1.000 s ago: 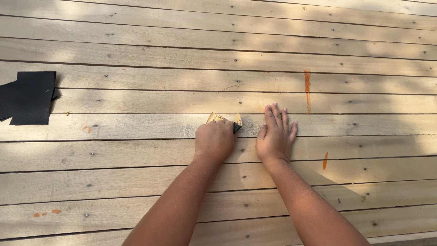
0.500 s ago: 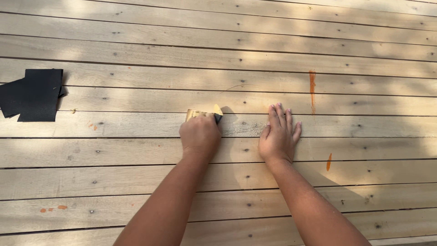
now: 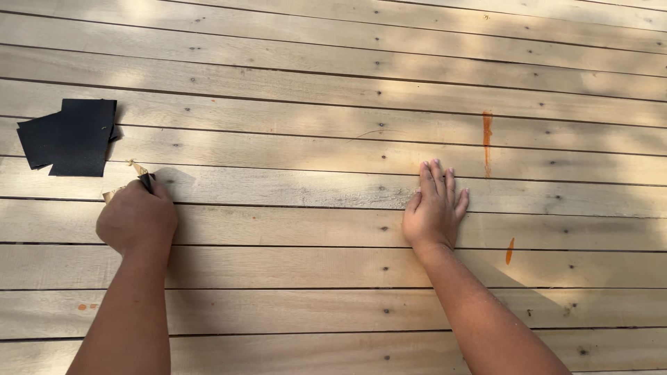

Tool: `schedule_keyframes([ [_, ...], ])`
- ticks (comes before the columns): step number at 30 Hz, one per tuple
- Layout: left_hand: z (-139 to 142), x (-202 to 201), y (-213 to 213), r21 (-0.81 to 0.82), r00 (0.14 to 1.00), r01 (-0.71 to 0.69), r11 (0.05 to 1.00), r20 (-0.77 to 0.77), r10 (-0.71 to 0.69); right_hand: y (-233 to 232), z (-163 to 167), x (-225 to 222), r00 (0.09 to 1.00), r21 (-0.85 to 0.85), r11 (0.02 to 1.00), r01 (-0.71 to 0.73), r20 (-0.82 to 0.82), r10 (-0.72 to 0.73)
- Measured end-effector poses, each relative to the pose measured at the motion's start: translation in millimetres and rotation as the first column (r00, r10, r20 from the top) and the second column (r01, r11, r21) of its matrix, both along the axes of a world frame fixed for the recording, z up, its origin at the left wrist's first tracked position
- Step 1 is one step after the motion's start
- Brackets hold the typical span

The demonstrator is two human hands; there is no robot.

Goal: The person sands a wooden slatted surface using a sanding block. They move the block back and forth along the planks, occasionally switching hands and adjusting position to cover different areas.

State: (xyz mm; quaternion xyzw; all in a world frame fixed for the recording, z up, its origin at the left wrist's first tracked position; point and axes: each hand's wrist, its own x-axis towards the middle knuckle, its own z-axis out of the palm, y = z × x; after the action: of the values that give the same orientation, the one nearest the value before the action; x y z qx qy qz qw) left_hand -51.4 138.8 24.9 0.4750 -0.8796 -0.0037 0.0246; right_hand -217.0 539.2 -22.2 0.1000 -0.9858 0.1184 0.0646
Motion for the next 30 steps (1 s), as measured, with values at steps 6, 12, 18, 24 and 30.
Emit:
schedule_keyframes([
  [6, -23, -72, 216, 0.246, 0.749, 0.659, 0.710, -0.126, -0.651, 2, -2, -2, 1.000, -0.017, 1.000, -0.008, -0.013, 0.008],
  [12, -22, -52, 194, 0.269, 0.677, 0.727, 0.632, -0.124, -0.726, 3, -1, -3, 1.000, -0.039, 0.999, -0.007, 0.007, 0.007],
  [18, 1, 53, -15, 0.061, 0.979, 0.113, 0.992, 0.162, -0.121, 1, 0, -4, 1.000, 0.003, 1.000, -0.020, -0.014, 0.020],
  [24, -15, 9, 59, 0.072, 0.952, 0.279, 0.958, 0.108, -0.286, 0, -1, -3, 1.000, 0.028, 1.000, 0.003, 0.017, -0.003],
  [30, -32, -66, 267, 0.185, 0.576, 0.817, 0.546, -0.222, -0.787, 3, -4, -6, 1.000, -0.016, 1.000, -0.006, 0.003, 0.006],
])
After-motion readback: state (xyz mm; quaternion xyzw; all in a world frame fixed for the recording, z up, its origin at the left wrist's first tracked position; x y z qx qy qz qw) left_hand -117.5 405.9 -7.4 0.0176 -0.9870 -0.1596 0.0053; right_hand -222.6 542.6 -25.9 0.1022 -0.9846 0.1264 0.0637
